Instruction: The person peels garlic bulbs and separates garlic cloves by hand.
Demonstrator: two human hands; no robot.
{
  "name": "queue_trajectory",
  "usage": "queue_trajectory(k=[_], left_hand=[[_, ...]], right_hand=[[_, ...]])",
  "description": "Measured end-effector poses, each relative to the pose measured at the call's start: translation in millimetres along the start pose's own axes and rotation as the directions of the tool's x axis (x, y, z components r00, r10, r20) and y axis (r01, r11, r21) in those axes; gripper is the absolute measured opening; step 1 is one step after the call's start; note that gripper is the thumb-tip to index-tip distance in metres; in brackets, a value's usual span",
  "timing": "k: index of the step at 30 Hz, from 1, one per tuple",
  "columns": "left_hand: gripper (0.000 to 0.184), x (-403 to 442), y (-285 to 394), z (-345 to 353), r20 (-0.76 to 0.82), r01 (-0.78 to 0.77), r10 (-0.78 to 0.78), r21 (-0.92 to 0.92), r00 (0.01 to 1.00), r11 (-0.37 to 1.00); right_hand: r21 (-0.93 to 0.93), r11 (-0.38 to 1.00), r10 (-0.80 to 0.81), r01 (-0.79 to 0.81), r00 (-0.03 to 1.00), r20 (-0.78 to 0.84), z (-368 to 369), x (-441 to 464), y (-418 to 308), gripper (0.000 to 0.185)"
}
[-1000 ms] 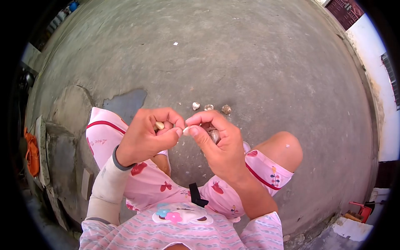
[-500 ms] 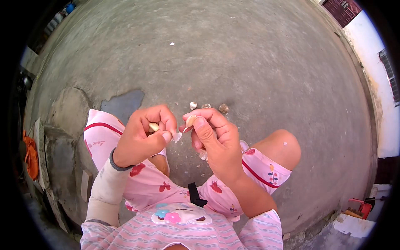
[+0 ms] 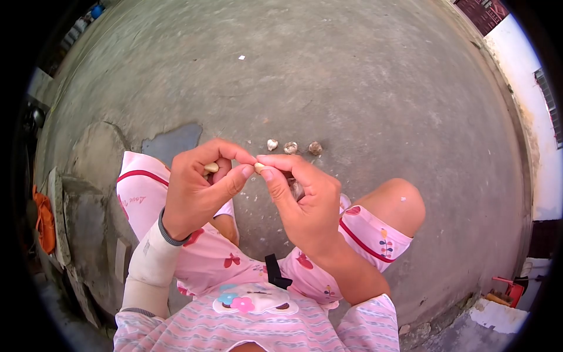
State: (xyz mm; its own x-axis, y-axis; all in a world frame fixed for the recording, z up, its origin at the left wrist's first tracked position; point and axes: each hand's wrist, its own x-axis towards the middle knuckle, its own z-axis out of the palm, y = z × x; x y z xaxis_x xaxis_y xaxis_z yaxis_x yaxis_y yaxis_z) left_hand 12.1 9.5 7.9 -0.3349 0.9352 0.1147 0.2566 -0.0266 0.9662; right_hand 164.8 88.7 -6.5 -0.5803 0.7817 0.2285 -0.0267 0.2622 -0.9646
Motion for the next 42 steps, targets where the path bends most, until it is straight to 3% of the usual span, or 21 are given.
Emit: queue_trajectory(k=[4, 7, 16, 22, 31, 35, 42], left_hand=[[0.009, -0.5, 0.3, 0.3, -0.003, -0.026, 0.027, 0.1, 1.0, 0.995], [0.008, -0.4, -1.3, 1.0, -0.014, -0.042, 0.044, 0.126, 0.999, 0.991], [0.007, 0.3, 2.5, -0.1, -0.007, 0.05, -0.05, 0.037, 0.999, 0.998], [0.006, 0.3, 2.8, -2.9, 0.016, 0.043, -0.045, 0.101, 0.999, 0.994], [0.005, 1.7, 2.9, -3.0, 0.034, 0.101, -0.102, 0.016, 0.994, 0.995], [0.004, 2.7, 5.1, -6.4, 0.056, 0.122, -0.124, 0.037, 0.991, 0.992], [0.002, 1.6, 0.5, -3.2, 0.053, 0.138, -0.139, 0.031, 0.989, 0.99]], right_hand=[[-0.28, 0.935, -0.235, 0.216, 0.971, -0.035, 0.9, 0.3, 3.0, 0.012], [-0.32, 0.887, -0.365, 0.333, 0.93, -0.044, 6.0, 1.7, 5.7, 0.013], [-0.291, 0.916, -0.301, 0.277, 0.953, -0.042, 3.8, 0.9, 5.0, 0.014], [-0.36, 0.832, -0.448, 0.423, 0.894, 0.015, 3.1, 3.7, 11.8, 0.015], [-0.323, 0.903, -0.307, 0.283, 0.952, -0.024, 4.8, 0.6, 4.6, 0.014], [-0.379, 0.844, -0.408, 0.379, 0.913, 0.004, 4.7, 2.9, 7.7, 0.015], [-0.414, 0.82, -0.42, 0.395, 0.907, 0.032, 7.1, 1.2, 10.1, 0.015]])
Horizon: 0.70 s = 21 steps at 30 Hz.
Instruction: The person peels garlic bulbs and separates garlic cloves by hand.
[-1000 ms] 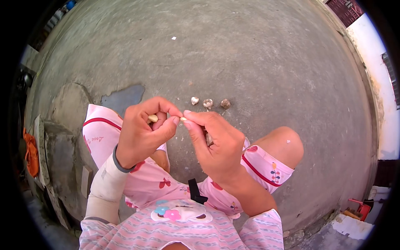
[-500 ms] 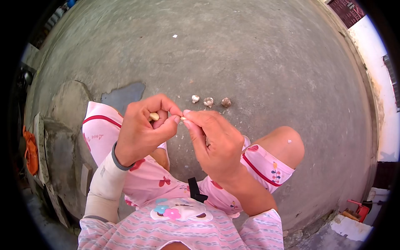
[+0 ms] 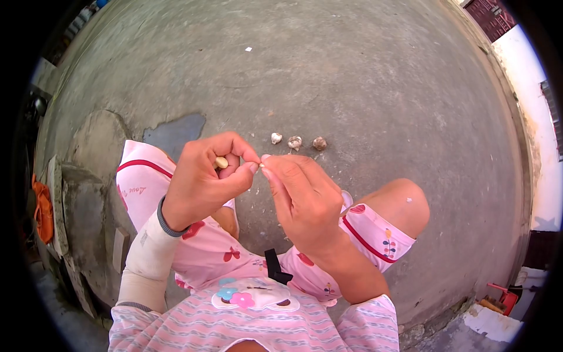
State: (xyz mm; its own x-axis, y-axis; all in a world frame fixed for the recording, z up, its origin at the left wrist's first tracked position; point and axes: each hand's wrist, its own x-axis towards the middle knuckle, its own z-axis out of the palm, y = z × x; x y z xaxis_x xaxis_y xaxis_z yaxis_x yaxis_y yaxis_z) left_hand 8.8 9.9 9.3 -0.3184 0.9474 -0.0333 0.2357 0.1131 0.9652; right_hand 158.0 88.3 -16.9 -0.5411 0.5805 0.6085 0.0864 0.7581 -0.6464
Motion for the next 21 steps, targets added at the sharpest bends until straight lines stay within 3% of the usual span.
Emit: queue_trajectory(k=[4, 5, 7, 10, 13, 21], left_hand=[[0.002, -1.0, 2.5, 1.6, -0.043, -0.007, 0.008, 0.019, 0.999, 1.0], [0.002, -0.5, 2.0, 1.2, -0.063, -0.006, 0.004, -0.026, 0.998, 1.0], [0.003, 2.7, 1.5, -0.5, -0.104, -0.028, 0.015, -0.124, 0.994, 0.992], [0.005, 6.3, 0.9, -2.9, -0.106, -0.064, 0.042, -0.212, 0.993, 0.975], [0.007, 2.0, 0.6, -1.7, -0.02, -0.047, 0.044, -0.168, 0.999, 0.985], [0.01, 0.0, 0.1, 3.2, -0.065, -0.108, 0.108, 0.013, 0.992, 0.994]], right_hand=[[0.047, 0.999, 0.024, -0.024, 1.0, -0.014, 1.9, -1.8, -1.6, 0.011], [0.183, 0.97, 0.163, -0.16, 0.987, -0.003, -0.5, -1.4, -4.2, 0.009], [0.428, 0.808, 0.418, -0.404, 0.906, 0.066, -8.7, 1.3, -9.8, 0.009], [0.629, 0.618, 0.474, -0.471, 0.862, 0.178, -11.4, 2.4, 1.1, 0.013], [0.606, 0.61, 0.471, -0.511, 0.848, 0.242, -9.4, 0.9, 0.6, 0.015], [0.292, 0.904, 0.307, -0.312, 0.95, 0.062, -3.5, 1.0, -4.2, 0.011]])
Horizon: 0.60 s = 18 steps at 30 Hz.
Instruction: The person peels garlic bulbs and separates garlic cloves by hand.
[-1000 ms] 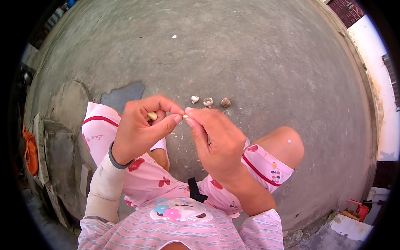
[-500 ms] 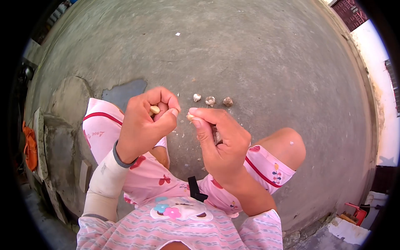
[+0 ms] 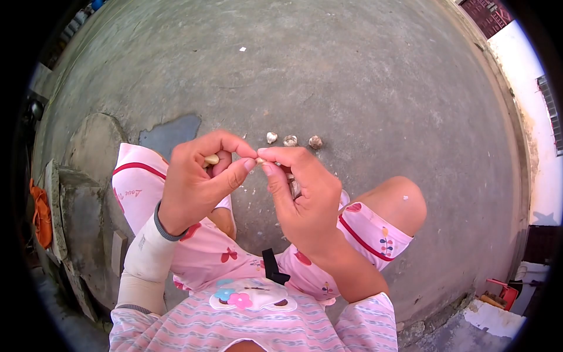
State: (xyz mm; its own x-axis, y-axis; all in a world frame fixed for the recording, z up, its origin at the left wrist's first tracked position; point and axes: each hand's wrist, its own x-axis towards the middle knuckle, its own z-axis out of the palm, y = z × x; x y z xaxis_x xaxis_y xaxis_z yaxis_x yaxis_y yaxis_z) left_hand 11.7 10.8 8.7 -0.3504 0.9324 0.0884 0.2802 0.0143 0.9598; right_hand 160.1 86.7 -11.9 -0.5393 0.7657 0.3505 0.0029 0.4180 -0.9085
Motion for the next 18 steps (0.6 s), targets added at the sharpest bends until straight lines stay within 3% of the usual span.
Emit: queue_trajectory(k=[4, 10, 13, 16, 18], left_hand=[[0.009, -0.7, -4.4, 1.3, -0.027, -0.13, 0.136, 0.155, 0.99, 0.979], [0.007, -2.3, -0.6, 5.3, -0.059, -0.128, 0.146, 0.238, 0.987, 0.963], [0.007, -2.7, 2.1, 4.6, -0.07, -0.084, 0.101, 0.211, 0.992, 0.974], [0.004, -1.9, 5.6, 2.6, -0.098, -0.008, 0.016, 0.081, 0.995, 0.997], [0.003, 1.7, 5.2, -6.2, -0.112, 0.081, -0.083, -0.029, 0.99, 0.996]], right_hand=[[-0.273, 0.928, -0.265, 0.255, 0.964, 0.002, 0.7, 2.1, 2.8, 0.015], [-0.344, 0.871, -0.359, 0.35, 0.932, 0.04, 5.2, -1.9, 9.3, 0.016], [-0.231, 0.948, -0.221, 0.219, 0.975, 0.016, 4.8, -4.4, 3.8, 0.012], [0.158, 0.983, 0.095, -0.088, 0.995, -0.04, 2.9, -4.7, -5.5, 0.008], [0.346, 0.93, 0.136, -0.126, 0.991, -0.006, -4.1, -1.4, 1.3, 0.008]])
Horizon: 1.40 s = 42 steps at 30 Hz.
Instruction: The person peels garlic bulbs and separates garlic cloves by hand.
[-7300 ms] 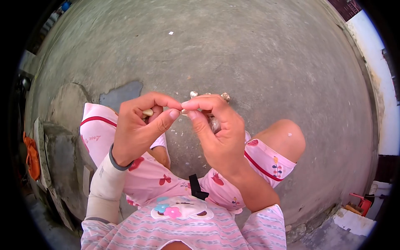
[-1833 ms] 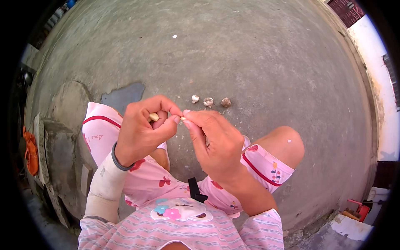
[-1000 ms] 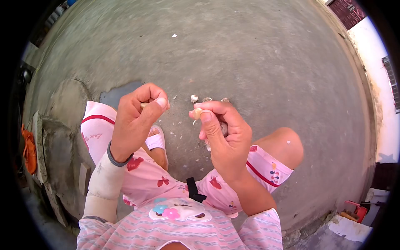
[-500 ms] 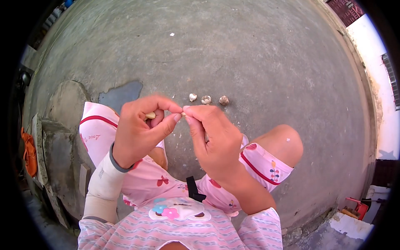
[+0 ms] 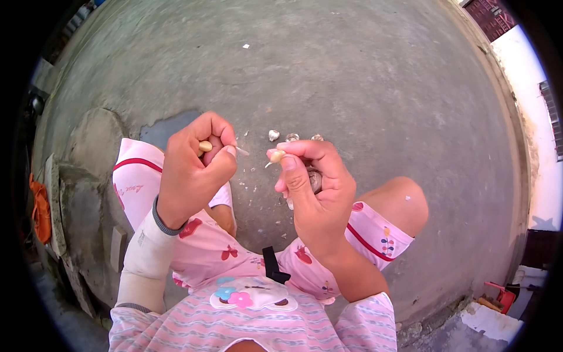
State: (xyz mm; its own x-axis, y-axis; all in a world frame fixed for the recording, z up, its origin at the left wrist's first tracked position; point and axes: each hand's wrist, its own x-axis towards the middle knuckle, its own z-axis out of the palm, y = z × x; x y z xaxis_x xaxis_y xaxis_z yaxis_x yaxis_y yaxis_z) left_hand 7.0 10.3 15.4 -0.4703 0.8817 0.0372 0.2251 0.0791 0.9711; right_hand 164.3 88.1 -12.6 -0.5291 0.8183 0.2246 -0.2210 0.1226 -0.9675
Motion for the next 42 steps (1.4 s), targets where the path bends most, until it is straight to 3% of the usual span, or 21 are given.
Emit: queue_trajectory(k=[3, 4, 7, 10, 15, 22, 25, 28, 30, 34, 37, 40, 42], left_hand=[[0.007, 6.4, -14.9, -5.3, 0.114, -0.099, 0.113, -0.126, 0.987, 0.987], [0.005, 4.8, -15.7, -7.1, 0.175, -0.155, 0.165, -0.068, 0.971, 0.986], [0.003, -0.6, -8.9, 1.6, 0.106, -0.083, 0.09, -0.062, 0.99, 0.995], [0.004, -2.0, 1.6, 1.2, 0.169, -0.018, 0.042, -0.138, 0.985, 0.99], [0.009, -1.8, -1.0, 2.8, 0.192, -0.031, 0.04, -0.053, 0.981, 0.998], [0.007, -2.6, -2.6, 3.1, 0.178, -0.036, 0.028, 0.044, 0.984, 0.998], [0.005, -3.5, -7.2, 7.2, 0.156, -0.069, 0.062, 0.037, 0.986, 0.997], [0.002, -4.8, -6.9, 11.5, 0.118, -0.023, 0.024, -0.01, 0.993, 1.0], [0.002, -4.3, -3.2, 9.5, 0.091, 0.045, -0.036, -0.098, 0.995, 0.994], [0.005, 2.3, 0.4, 0.6, 0.115, 0.116, -0.082, -0.324, 0.99, 0.939], [0.004, -1.6, -7.1, -1.2, 0.177, -0.041, 0.071, -0.167, 0.982, 0.985], [0.003, -0.5, -8.3, 7.4, 0.067, -0.105, 0.115, -0.14, 0.991, 0.985], [0.005, 0.2, -8.3, 7.3, 0.094, -0.099, 0.116, -0.165, 0.989, 0.981]], right_hand=[[0.205, 0.971, 0.118, -0.123, 0.992, 0.037, -3.1, 4.8, 1.5, 0.01], [0.26, 0.95, 0.167, -0.175, 0.985, 0.055, -2.4, 5.0, 1.6, 0.011], [0.235, 0.958, 0.144, -0.166, 0.984, 0.106, -2.4, 3.8, 3.6, 0.011], [0.12, 0.989, 0.076, -0.091, 0.99, 0.12, -2.1, 2.7, 4.3, 0.011], [-0.128, 0.989, -0.061, 0.071, 0.995, 0.08, 0.8, 2.1, 1.0, 0.01], [-0.431, 0.826, -0.344, 0.362, 0.931, 0.123, 2.0, 3.9, 5.7, 0.015], [-0.395, 0.854, -0.321, 0.339, 0.94, 0.112, 5.0, 2.9, 6.3, 0.014], [-0.223, 0.942, -0.238, 0.249, 0.968, 0.074, 7.4, 1.6, 7.4, 0.009], [0.025, 0.997, -0.067, 0.066, 0.997, 0.032, 5.6, 0.5, 2.0, 0.009], [0.475, 0.846, 0.212, -0.243, 0.97, 0.12, -4.6, 6.9, 1.0, 0.016], [0.573, 0.743, 0.261, -0.347, 0.938, 0.23, -9.1, 9.5, 3.0, 0.019], [0.552, 0.755, 0.279, -0.355, 0.935, 0.219, -7.3, 8.4, 1.1, 0.019], [0.54, 0.772, 0.254, -0.335, 0.942, 0.222, -7.7, 7.5, 3.3, 0.019]])
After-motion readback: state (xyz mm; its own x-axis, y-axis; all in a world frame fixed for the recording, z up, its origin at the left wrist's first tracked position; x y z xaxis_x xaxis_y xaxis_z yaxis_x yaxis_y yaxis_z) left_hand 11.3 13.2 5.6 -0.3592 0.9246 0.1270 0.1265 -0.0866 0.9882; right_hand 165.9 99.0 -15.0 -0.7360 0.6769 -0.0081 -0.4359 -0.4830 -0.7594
